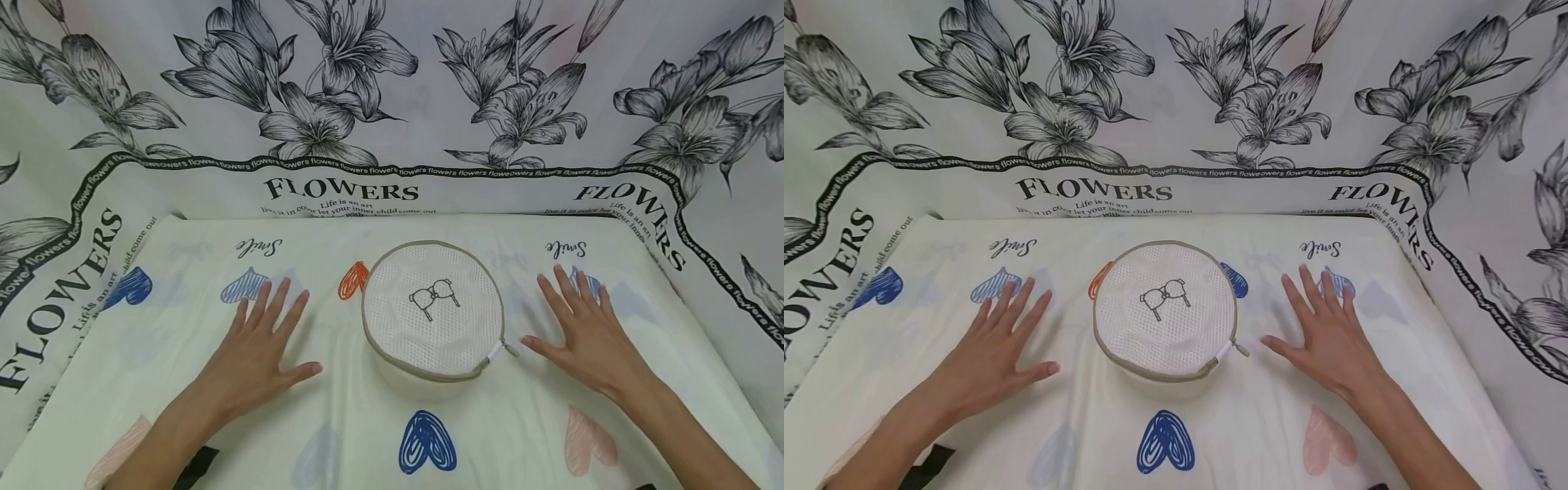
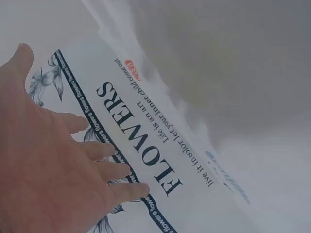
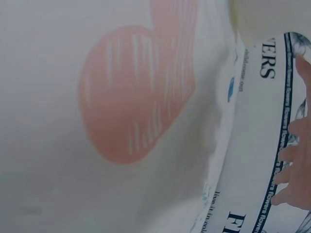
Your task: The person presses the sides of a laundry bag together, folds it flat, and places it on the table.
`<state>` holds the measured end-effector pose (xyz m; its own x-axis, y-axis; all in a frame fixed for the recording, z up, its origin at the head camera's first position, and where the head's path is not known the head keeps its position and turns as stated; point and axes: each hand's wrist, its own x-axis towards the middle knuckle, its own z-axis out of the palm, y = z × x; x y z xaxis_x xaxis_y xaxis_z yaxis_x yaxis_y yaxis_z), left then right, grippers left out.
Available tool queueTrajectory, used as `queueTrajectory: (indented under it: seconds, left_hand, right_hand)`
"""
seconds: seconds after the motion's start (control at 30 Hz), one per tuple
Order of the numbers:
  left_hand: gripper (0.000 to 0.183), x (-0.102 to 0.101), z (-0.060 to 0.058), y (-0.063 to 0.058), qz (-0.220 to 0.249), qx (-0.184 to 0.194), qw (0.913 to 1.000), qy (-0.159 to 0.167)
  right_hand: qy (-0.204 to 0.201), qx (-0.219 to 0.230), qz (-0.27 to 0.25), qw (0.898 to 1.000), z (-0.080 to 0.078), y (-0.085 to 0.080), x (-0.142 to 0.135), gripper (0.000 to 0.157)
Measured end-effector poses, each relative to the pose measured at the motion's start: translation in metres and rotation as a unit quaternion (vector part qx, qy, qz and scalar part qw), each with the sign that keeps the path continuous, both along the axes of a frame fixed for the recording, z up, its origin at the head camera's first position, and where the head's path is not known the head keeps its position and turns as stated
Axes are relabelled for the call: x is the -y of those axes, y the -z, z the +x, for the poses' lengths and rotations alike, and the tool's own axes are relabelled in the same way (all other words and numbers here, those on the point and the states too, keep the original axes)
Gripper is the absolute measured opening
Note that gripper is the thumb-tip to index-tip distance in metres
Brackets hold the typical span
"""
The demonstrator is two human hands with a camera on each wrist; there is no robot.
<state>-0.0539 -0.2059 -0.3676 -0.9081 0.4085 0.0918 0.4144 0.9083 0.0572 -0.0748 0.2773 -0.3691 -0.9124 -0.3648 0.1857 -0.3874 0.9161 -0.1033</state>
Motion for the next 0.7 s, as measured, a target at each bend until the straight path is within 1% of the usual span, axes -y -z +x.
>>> queueTrajectory:
  seconds: [0.13, 0.3, 0.53, 0.7]
  left_hand:
    - [0.097, -0.003, 0.002, -0.004, 0.01, 0.009, 0.9999, 0.006]
    - [0.097, -0.006, 0.002, -0.008, 0.012, 0.006, 0.9998, 0.013]
    - [0.096, -0.01, 0.003, -0.012, 0.03, -0.002, 0.9992, 0.025]
    - [0.097, -0.012, 0.005, -0.016, 0.031, 0.0, 0.9993, 0.023]
  right_hand:
    - [-0.001, 0.0, -0.004, 1.0, 0.001, -0.005, 0.002, 0.089]
    - [0.001, 0.008, -0.02, 1.0, 0.001, -0.012, 0.003, 0.088]
    - [-0.011, -0.026, -0.043, 0.999, 0.0, -0.02, 0.004, 0.087]
    - [-0.018, -0.036, -0.055, 0.998, 0.001, -0.024, 0.005, 0.087]
